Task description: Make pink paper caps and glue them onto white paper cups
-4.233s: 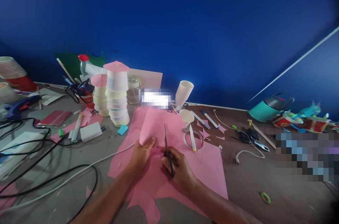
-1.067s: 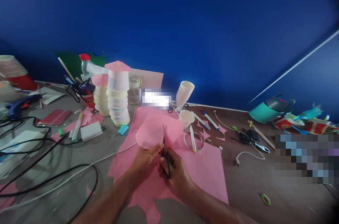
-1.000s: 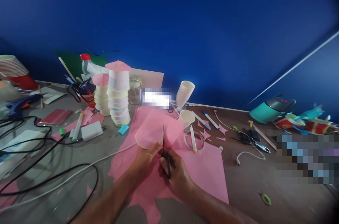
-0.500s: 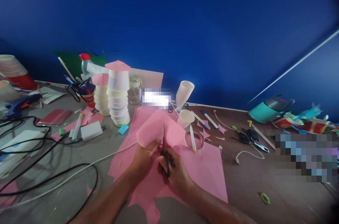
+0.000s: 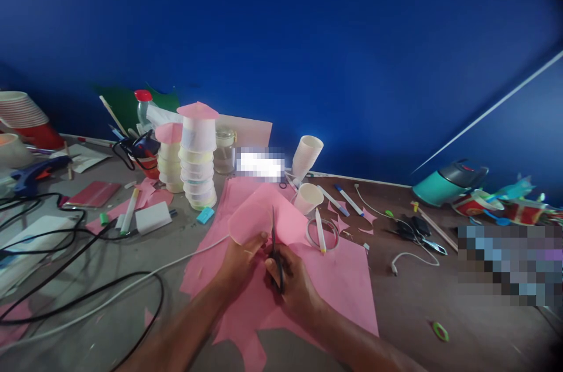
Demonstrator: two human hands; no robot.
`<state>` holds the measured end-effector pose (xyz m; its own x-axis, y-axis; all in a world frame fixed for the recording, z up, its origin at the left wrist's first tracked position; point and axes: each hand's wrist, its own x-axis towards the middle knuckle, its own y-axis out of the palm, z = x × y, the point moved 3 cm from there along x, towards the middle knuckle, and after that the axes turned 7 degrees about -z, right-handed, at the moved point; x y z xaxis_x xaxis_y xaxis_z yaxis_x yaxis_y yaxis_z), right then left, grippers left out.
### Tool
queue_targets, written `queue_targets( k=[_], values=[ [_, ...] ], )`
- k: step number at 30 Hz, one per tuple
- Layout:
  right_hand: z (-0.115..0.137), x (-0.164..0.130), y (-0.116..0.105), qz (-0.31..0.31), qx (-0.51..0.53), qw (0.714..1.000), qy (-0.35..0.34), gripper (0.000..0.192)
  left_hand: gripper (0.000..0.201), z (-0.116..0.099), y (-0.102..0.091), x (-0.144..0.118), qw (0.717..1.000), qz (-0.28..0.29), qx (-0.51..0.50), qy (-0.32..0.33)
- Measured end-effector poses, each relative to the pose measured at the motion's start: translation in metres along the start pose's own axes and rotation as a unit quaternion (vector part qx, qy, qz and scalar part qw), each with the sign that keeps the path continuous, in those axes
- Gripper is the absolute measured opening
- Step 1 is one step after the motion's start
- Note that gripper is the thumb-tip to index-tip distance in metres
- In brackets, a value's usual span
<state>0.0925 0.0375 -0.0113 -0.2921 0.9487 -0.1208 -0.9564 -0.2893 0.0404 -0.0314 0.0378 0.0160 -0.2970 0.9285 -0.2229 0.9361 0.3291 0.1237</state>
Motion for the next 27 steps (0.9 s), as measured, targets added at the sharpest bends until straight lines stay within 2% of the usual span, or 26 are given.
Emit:
queue_targets(
  k=[6, 12, 19, 23, 27],
  values=[
    [-0.012, 0.001, -0.004, 0.01, 0.037, 0.999, 0.016, 0.051, 0.026, 0.004, -0.003, 0.0, 1.0, 0.011, -0.005, -0.009],
    [-0.01, 0.002, -0.008, 0.027, 0.012, 0.999, 0.026, 0.055, 0.028, 0.0, -0.003, 0.0, 1.0, 0.011, -0.006, -0.009],
    [-0.006, 0.002, -0.008, 0.034, -0.009, 0.999, 0.005, 0.054, 0.03, 0.0, -0.007, 0.003, 1.0, 0.006, 0.014, -0.013],
    [-0.004, 0.002, -0.007, 0.035, -0.004, 0.999, -0.019, 0.051, 0.032, 0.003, -0.009, 0.004, 0.999, 0.03, 0.009, -0.014],
    [-0.007, 0.001, -0.007, 0.029, 0.004, 0.999, -0.014, 0.05, 0.032, 0.006, -0.009, 0.005, 0.999, 0.025, 0.001, -0.029]
  ],
)
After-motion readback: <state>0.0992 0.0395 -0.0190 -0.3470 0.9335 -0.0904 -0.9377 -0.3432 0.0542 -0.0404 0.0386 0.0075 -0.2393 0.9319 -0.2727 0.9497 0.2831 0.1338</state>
